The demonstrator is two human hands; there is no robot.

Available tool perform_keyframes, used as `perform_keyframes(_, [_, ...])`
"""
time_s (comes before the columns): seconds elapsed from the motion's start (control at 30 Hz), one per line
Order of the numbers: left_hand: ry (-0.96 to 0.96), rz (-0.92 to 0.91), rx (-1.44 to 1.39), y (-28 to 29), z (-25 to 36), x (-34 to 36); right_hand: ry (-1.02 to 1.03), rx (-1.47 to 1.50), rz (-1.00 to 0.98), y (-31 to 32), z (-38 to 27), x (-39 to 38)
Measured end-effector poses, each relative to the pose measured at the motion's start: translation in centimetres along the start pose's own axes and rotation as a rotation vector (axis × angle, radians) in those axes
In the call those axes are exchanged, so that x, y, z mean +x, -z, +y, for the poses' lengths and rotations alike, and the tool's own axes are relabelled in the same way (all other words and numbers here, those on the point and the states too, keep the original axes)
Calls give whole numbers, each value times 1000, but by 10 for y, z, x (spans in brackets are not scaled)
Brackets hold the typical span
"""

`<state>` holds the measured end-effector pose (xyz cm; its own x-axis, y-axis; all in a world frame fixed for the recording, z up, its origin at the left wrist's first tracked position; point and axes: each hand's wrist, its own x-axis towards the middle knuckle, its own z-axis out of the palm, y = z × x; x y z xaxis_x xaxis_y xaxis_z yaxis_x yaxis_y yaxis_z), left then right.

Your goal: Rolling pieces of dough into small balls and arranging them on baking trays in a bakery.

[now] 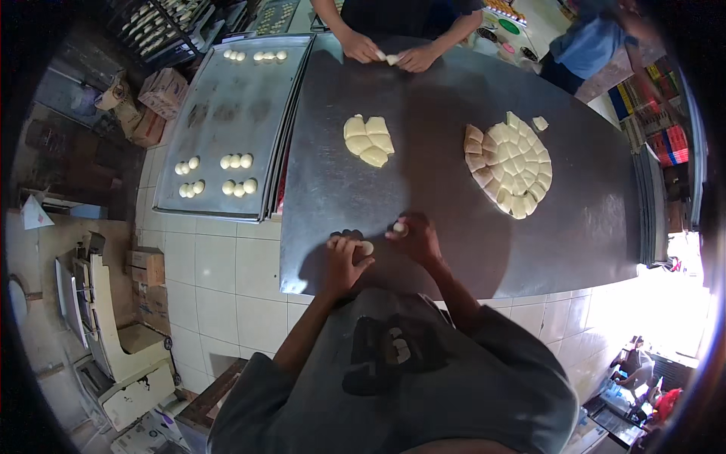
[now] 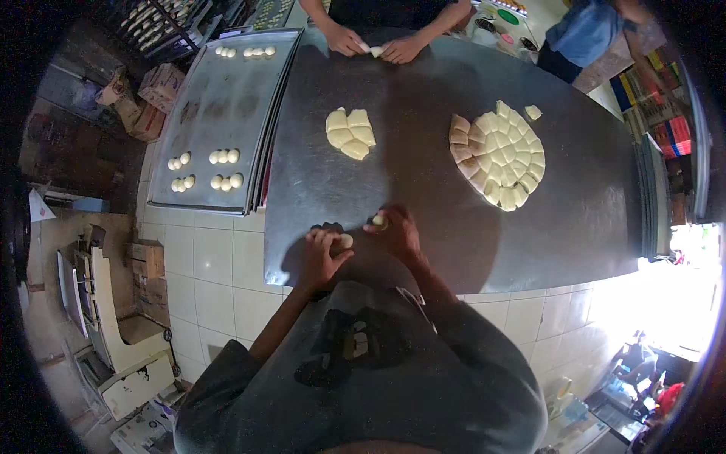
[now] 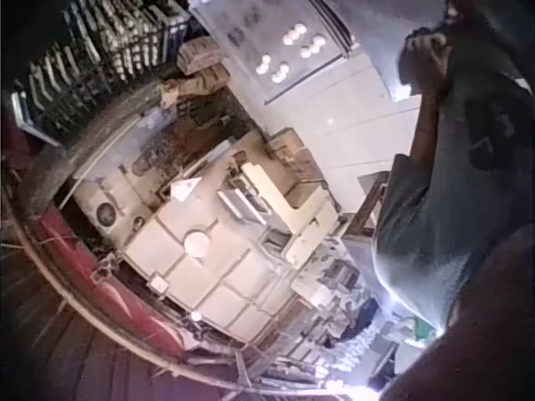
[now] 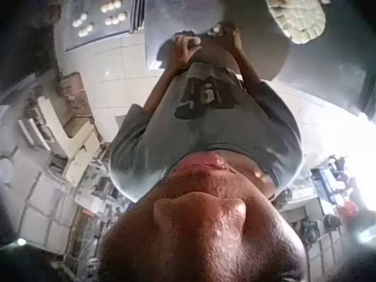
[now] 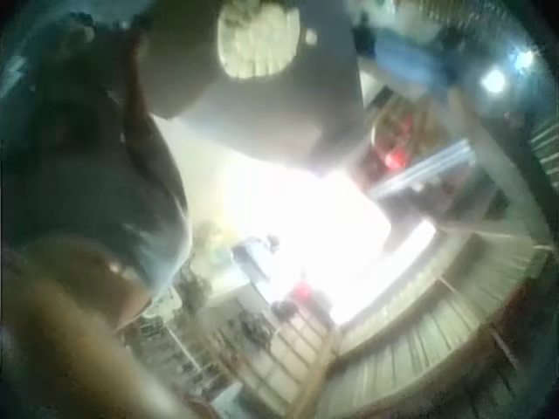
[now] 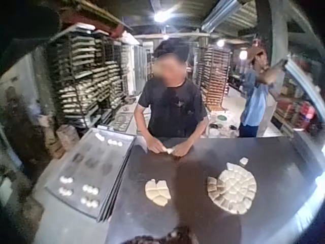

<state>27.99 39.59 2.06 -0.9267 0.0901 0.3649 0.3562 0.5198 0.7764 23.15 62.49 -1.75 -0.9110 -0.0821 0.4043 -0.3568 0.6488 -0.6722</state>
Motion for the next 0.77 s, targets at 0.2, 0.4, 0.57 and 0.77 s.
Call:
perform_keyframes(0.2, [37,-56,142,33,-7,-14,-278,21,105,-40,25,98])
perform_keyframes(0.4, [318,-110,-36,45,3,-7,-658,-12,106,-62,-8,100])
perform_keyframes(0.57, [-72,-42,-20,29,59,41,-506,90,34,27,-99,5])
perform_keyframes(0.77, [418,-940,-590,15,51,25,-322,163,-296,92,-148,10])
